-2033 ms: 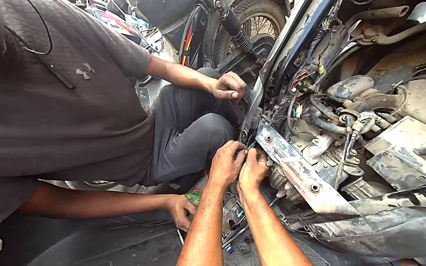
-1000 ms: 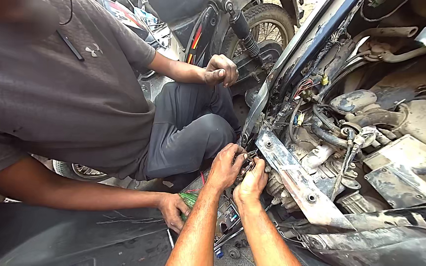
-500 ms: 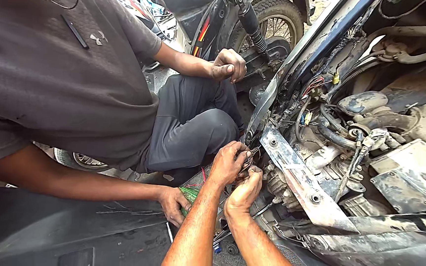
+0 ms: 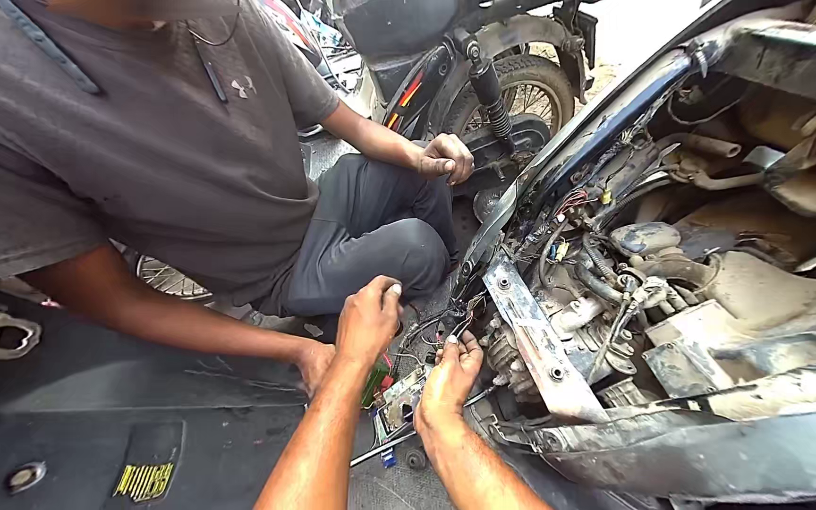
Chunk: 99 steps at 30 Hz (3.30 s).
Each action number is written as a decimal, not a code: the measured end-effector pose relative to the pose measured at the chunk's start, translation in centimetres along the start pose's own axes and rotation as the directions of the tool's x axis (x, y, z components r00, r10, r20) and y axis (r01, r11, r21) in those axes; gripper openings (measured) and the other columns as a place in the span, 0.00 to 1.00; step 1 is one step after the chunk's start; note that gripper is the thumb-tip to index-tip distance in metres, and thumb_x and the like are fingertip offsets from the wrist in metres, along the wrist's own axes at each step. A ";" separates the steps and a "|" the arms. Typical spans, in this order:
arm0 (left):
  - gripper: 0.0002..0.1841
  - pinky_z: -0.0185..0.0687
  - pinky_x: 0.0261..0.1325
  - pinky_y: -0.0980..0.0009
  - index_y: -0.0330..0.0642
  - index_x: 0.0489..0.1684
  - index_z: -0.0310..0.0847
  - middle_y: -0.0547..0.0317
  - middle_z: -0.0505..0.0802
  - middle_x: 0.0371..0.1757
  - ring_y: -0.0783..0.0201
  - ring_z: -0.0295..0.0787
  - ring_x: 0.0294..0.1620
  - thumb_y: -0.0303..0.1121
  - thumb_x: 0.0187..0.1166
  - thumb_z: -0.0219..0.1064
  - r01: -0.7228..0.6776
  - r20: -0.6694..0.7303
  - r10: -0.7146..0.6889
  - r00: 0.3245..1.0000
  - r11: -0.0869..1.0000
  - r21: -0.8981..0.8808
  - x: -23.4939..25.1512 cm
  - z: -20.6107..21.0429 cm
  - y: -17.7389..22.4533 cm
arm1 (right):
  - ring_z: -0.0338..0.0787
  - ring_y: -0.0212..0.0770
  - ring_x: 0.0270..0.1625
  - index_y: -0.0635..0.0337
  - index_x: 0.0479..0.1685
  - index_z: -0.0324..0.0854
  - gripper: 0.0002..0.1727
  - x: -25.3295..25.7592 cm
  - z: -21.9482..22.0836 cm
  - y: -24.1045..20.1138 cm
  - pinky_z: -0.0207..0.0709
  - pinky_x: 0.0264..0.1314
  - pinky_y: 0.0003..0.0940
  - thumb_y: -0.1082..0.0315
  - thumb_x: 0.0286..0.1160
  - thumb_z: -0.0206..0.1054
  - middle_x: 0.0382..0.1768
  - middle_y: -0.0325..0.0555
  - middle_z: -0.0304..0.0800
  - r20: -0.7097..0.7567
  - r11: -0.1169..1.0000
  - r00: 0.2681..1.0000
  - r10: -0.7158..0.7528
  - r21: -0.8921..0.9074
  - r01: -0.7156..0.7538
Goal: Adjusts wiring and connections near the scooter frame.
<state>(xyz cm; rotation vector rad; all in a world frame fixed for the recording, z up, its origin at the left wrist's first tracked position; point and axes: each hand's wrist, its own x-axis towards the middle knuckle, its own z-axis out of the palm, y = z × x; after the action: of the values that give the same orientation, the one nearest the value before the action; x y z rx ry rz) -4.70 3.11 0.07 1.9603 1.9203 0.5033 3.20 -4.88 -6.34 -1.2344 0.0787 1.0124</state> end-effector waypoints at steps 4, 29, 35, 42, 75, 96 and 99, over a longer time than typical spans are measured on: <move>0.11 0.92 0.41 0.45 0.51 0.53 0.89 0.58 0.97 0.38 0.55 0.95 0.30 0.41 0.89 0.61 0.270 0.154 -0.274 0.949 0.962 0.044 -1.8 -2.1 -2.7 | 0.82 0.40 0.37 0.59 0.70 0.74 0.16 0.3 -1.3 -0.3 0.80 0.43 0.37 0.68 0.89 0.60 0.44 0.49 0.81 0.042 0.996 0.996 0.085 -0.033 -0.083; 0.09 0.90 0.53 0.61 0.55 0.54 0.88 0.68 0.96 0.51 0.65 0.92 0.50 0.41 0.89 0.63 -0.133 0.114 0.252 0.961 0.782 -0.609 -2.9 5.4 1.0 | 0.86 0.40 0.31 0.48 0.80 0.75 0.25 2.7 -1.0 -1.8 0.81 0.34 0.32 0.59 0.85 0.67 0.40 0.49 0.88 0.086 0.975 0.984 0.153 0.151 -0.165; 0.12 0.83 0.38 0.63 0.51 0.55 0.86 0.57 0.92 0.41 0.60 0.86 0.36 0.45 0.89 0.63 -0.058 0.101 0.172 0.980 0.728 -0.683 -1.5 4.8 0.3 | 0.76 0.33 0.19 0.52 0.55 0.78 0.18 3.5 1.7 -2.7 0.72 0.20 0.25 0.48 0.91 0.57 0.27 0.40 0.77 -0.063 0.909 0.974 0.215 0.377 -0.177; 0.13 0.84 0.59 0.62 0.58 0.55 0.93 0.69 0.89 0.48 0.69 0.85 0.51 0.41 0.91 0.58 -0.422 0.109 0.487 0.867 0.832 -0.360 1.2 5.2 3.0 | 0.73 0.31 0.16 0.54 0.38 0.79 0.13 5.5 2.9 -1.6 0.70 0.16 0.22 0.54 0.83 0.68 0.23 0.38 0.75 -0.066 0.820 0.965 0.254 0.544 -0.179; 0.03 0.89 0.52 0.60 0.59 0.38 0.96 0.72 0.91 0.39 0.70 0.89 0.43 0.40 0.77 0.75 -0.515 0.247 0.494 0.833 0.857 0.022 4.0 5.8 6.2 | 0.78 0.34 0.21 0.65 0.40 0.89 0.10 5.9 3.3 0.3 0.73 0.23 0.25 0.66 0.81 0.71 0.23 0.46 0.83 -0.174 0.895 0.985 -0.006 0.438 0.083; 0.08 0.78 0.51 0.63 0.59 0.37 0.94 0.74 0.91 0.42 0.67 0.84 0.47 0.35 0.81 0.67 -0.833 0.270 0.792 0.548 0.485 0.268 4.5 6.3 5.1 | 0.84 0.40 0.18 0.66 0.33 0.92 0.10 5.6 4.2 -0.4 0.82 0.22 0.35 0.66 0.74 0.78 0.22 0.49 0.89 -0.386 0.956 0.920 -0.061 0.241 0.164; 0.09 0.78 0.50 0.64 0.57 0.36 0.94 0.72 0.91 0.42 0.66 0.84 0.47 0.33 0.81 0.66 -0.861 0.280 0.824 0.493 0.415 0.295 4.6 6.4 5.0 | 0.85 0.39 0.18 0.65 0.32 0.91 0.10 5.7 4.3 -0.2 0.83 0.23 0.36 0.65 0.73 0.79 0.21 0.48 0.89 -0.389 0.958 0.918 -0.074 0.226 0.173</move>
<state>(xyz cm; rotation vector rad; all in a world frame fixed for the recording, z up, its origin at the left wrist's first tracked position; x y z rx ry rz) 2.81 7.62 -3.09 3.1332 0.8136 0.2213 4.70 1.93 -7.72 -1.1640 0.4155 0.6189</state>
